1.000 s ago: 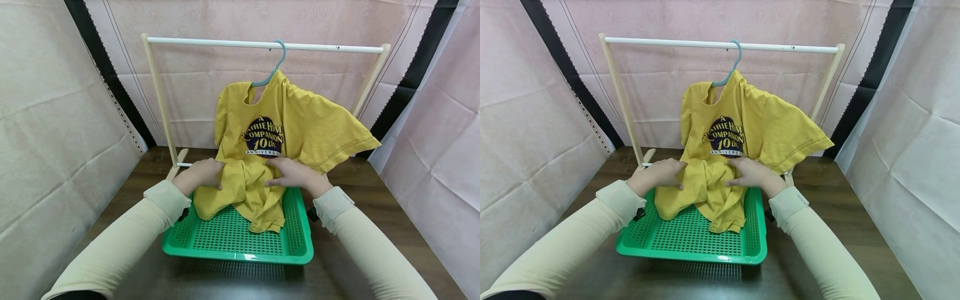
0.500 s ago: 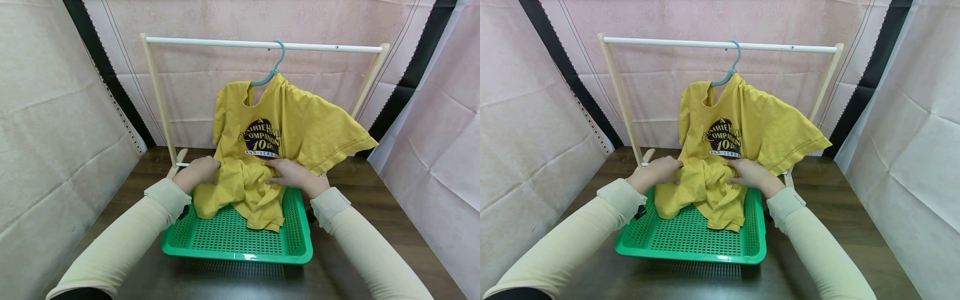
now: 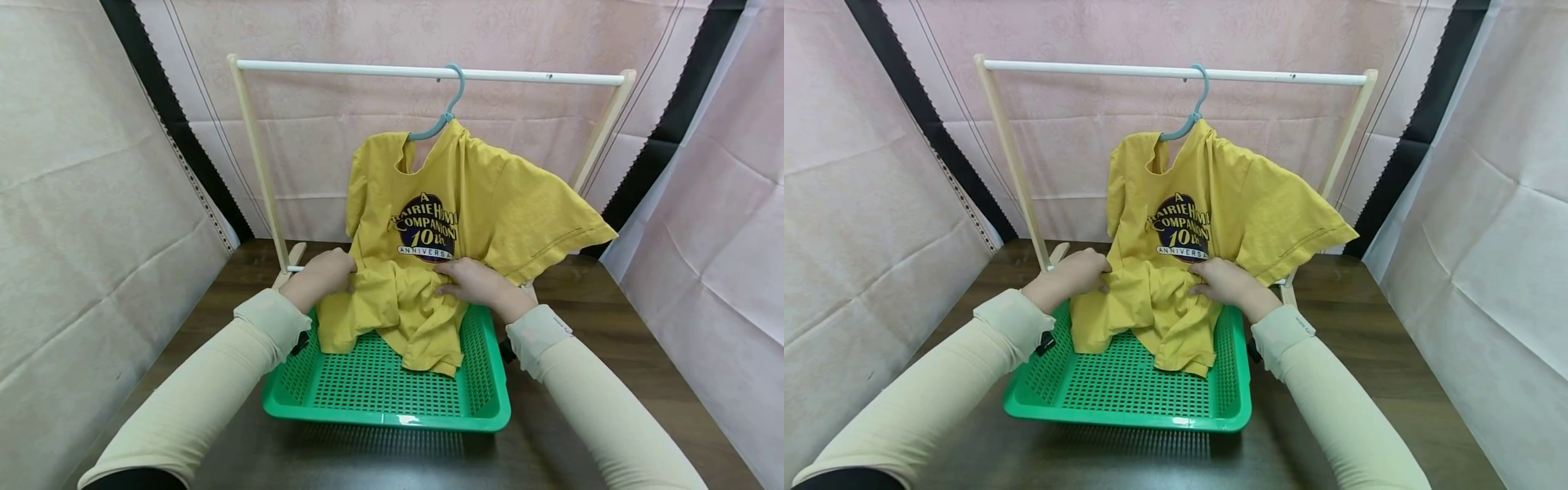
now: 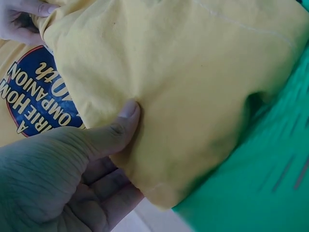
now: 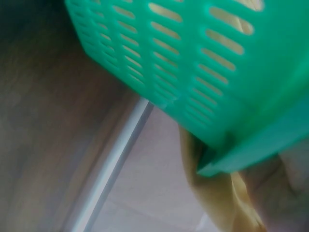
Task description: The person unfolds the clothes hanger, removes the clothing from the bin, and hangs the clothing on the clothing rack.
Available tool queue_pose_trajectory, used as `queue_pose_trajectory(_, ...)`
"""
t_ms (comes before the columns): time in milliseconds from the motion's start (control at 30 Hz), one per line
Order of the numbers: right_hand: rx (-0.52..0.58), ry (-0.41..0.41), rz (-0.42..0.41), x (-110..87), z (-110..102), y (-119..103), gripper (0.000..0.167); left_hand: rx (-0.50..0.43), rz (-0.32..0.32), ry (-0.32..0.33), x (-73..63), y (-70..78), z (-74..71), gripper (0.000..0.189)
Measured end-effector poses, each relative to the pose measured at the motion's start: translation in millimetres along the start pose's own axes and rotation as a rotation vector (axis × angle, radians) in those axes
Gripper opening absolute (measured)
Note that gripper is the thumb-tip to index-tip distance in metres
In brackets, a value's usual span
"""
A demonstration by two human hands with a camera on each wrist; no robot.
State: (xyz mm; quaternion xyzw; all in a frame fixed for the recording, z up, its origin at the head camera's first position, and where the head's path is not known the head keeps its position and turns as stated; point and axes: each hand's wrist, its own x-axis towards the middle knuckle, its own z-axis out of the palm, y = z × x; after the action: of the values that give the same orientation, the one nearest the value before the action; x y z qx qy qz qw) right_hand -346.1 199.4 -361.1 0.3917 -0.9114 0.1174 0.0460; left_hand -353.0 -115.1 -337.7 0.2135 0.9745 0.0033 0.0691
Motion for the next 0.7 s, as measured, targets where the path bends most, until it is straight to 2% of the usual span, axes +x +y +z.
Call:
queue_pose_trajectory(233, 0.003, 0.055, -0.028, 0.1, -2.6, 2.6, 0.014, -0.016, -0.005, 0.031, -0.9, -2.2, -5.8, 0.017)
queue_pose_trajectory(367, -0.022, 0.09, -0.047, 0.8, -6.3, 1.0, 0.007, -0.018, -0.006, 0.041, -3.8, -2.1, -11.5, 0.019)
queue_pose_trajectory(500, -0.023, 0.08, -0.036, 1.0, -9.4, -0.9, 0.005, -0.022, 0.009, 0.081, -6.9, -4.5, -15.5, 0.023)
queue_pose_trajectory(700, -0.014, 0.086, -0.034, 0.8, -12.4, 0.6, 0.006, -0.02, -0.075, 0.118, -11.5, -9.3, -21.6, 0.016)
